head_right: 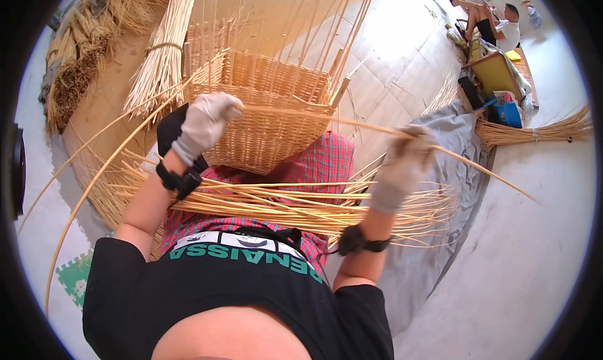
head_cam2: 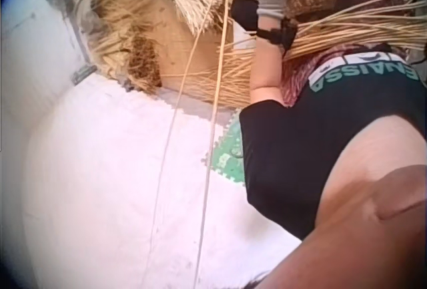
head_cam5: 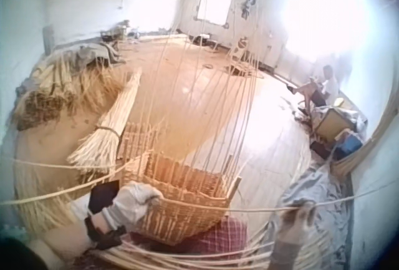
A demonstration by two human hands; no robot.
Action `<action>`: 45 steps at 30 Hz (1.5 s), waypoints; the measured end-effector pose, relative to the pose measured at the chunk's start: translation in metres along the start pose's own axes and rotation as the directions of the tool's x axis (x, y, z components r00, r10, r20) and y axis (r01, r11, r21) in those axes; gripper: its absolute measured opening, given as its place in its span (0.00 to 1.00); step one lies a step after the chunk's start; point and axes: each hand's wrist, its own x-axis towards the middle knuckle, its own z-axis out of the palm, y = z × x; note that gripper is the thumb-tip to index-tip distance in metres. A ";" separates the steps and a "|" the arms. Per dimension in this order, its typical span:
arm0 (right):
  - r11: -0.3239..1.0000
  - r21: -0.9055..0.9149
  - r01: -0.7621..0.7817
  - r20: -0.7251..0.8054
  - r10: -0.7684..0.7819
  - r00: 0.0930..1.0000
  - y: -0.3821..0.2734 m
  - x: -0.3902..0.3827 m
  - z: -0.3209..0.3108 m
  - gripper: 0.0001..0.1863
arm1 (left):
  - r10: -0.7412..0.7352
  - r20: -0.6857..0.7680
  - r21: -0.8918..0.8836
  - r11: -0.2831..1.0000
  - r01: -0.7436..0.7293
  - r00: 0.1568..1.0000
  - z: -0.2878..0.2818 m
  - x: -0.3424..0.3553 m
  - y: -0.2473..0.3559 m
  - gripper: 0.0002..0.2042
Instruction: The person weaves a basket by threading long, thin reeds through the vertical spokes of a partially formed rectangular base, handling bundles of materials and tucking the ends into the structure.
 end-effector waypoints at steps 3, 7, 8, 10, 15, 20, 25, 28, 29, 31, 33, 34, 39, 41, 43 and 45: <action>0.749 0.597 -0.286 0.196 0.209 0.958 -0.004 0.017 0.011 0.06 | -0.145 0.093 -0.170 0.972 0.160 0.985 0.024 0.018 -0.019 0.12; 0.548 0.720 -0.427 0.180 0.447 0.876 0.025 -0.006 0.054 0.09 | -0.263 -0.142 -0.384 0.903 0.191 0.954 0.063 0.053 -0.007 0.19; 0.555 0.717 -0.421 0.192 0.424 0.885 0.031 -0.008 0.060 0.09 | -0.259 -0.159 -0.264 0.941 0.212 0.953 0.074 0.047 -0.031 0.25; 0.459 0.758 -0.464 0.105 0.616 0.781 0.077 -0.029 0.061 0.10 | -0.344 -0.050 -0.189 0.925 0.329 0.938 0.087 0.046 -0.018 0.26; 0.317 0.764 -0.562 0.227 0.683 0.694 0.123 -0.064 0.073 0.08 | -0.577 0.059 -0.215 0.790 0.575 0.815 0.101 0.046 -0.011 0.27; 0.241 0.694 -0.678 0.421 0.629 0.654 0.144 -0.051 0.061 0.06 | -0.217 -0.168 -0.120 0.973 0.198 0.962 0.121 0.073 -0.006 0.17; 0.355 0.635 -0.686 0.405 0.604 0.687 0.126 -0.044 0.069 0.07 | -0.490 0.521 -0.201 0.725 0.658 0.699 0.130 0.107 -0.001 0.17; 0.577 0.536 -0.617 0.280 0.568 0.774 0.122 -0.007 0.090 0.06 | -0.415 0.488 -0.226 0.790 0.570 0.768 0.144 0.103 -0.015 0.19; 0.719 0.457 -0.523 0.208 0.485 0.849 0.115 0.015 0.102 0.06 | -0.415 0.484 -0.220 0.794 0.566 0.771 0.150 0.100 -0.019 0.19; 0.785 0.584 -0.207 0.149 0.148 0.978 0.069 0.064 0.155 0.10 | -0.336 0.100 -0.071 0.936 0.344 0.936 0.165 0.087 -0.028 0.20; 0.944 0.199 0.263 0.129 -0.292 0.948 0.040 0.115 0.197 0.27 | -0.362 0.108 -0.122 0.920 0.373 0.926 0.163 0.091 -0.001 0.23; 0.980 0.086 0.178 0.183 -0.191 0.964 0.050 0.127 0.229 0.31 | -0.427 0.137 -0.092 0.893 0.441 0.894 0.166 0.093 0.004 0.25; 0.829 0.550 -0.101 -0.091 0.180 0.980 0.022 0.102 0.264 0.26 | -0.536 0.267 -0.146 0.799 0.584 0.801 0.157 0.102 -0.001 0.27; 0.872 0.489 0.035 -0.235 0.093 0.967 0.026 0.059 0.235 0.18 | -0.523 0.276 -0.166 0.800 0.576 0.806 0.152 0.100 -0.003 0.26; 0.926 0.376 0.033 -0.287 0.083 0.954 0.078 0.005 0.206 0.09 | -0.523 0.342 -0.119 0.800 0.588 0.781 0.149 0.110 0.004 0.22; 0.950 0.247 -0.189 -0.186 0.238 0.953 0.104 -0.028 0.164 0.05 | -0.572 0.432 -0.182 0.701 0.689 0.697 0.132 0.112 0.019 0.19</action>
